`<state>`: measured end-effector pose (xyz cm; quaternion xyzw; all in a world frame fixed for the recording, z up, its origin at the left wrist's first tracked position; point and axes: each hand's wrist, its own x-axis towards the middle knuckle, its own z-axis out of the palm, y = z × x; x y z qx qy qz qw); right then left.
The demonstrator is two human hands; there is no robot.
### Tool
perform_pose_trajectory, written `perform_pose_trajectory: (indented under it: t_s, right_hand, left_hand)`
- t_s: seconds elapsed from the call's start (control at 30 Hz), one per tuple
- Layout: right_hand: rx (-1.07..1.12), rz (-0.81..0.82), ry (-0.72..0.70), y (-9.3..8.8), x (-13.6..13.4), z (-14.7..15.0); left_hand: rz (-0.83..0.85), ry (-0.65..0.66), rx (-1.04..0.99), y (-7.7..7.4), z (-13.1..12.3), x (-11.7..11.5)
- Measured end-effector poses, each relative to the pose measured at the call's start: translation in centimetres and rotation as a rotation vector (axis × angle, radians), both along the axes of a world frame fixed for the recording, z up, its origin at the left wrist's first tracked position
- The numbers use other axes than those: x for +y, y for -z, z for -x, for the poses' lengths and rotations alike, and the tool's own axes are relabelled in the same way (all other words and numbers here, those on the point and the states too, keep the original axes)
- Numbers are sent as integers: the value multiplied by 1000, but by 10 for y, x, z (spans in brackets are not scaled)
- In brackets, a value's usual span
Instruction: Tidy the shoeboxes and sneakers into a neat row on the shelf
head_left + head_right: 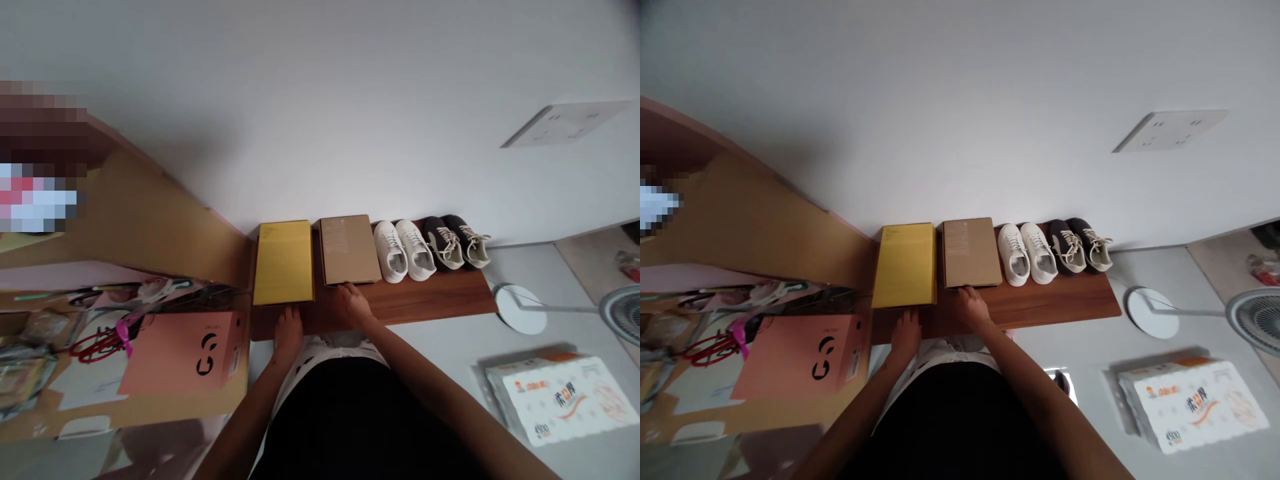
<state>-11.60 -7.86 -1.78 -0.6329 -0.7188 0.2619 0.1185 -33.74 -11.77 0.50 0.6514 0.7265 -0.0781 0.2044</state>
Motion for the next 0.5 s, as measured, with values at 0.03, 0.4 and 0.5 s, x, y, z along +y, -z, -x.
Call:
perform_pose_trajectory:
  t_s: [0.03, 0.4, 0.5]
  right_hand:
    - [47, -19, 1, -2, -6, -3]
    - [55, -80, 505, -19, 22, -194]
    - [-75, 223, 464, -18, 62, -215]
  left_hand:
    - [16, -16, -11, -3, -4, -5]
    - [14, 133, -789, -25, -247, 73]
    - [64, -23, -703, -12, -322, 109]
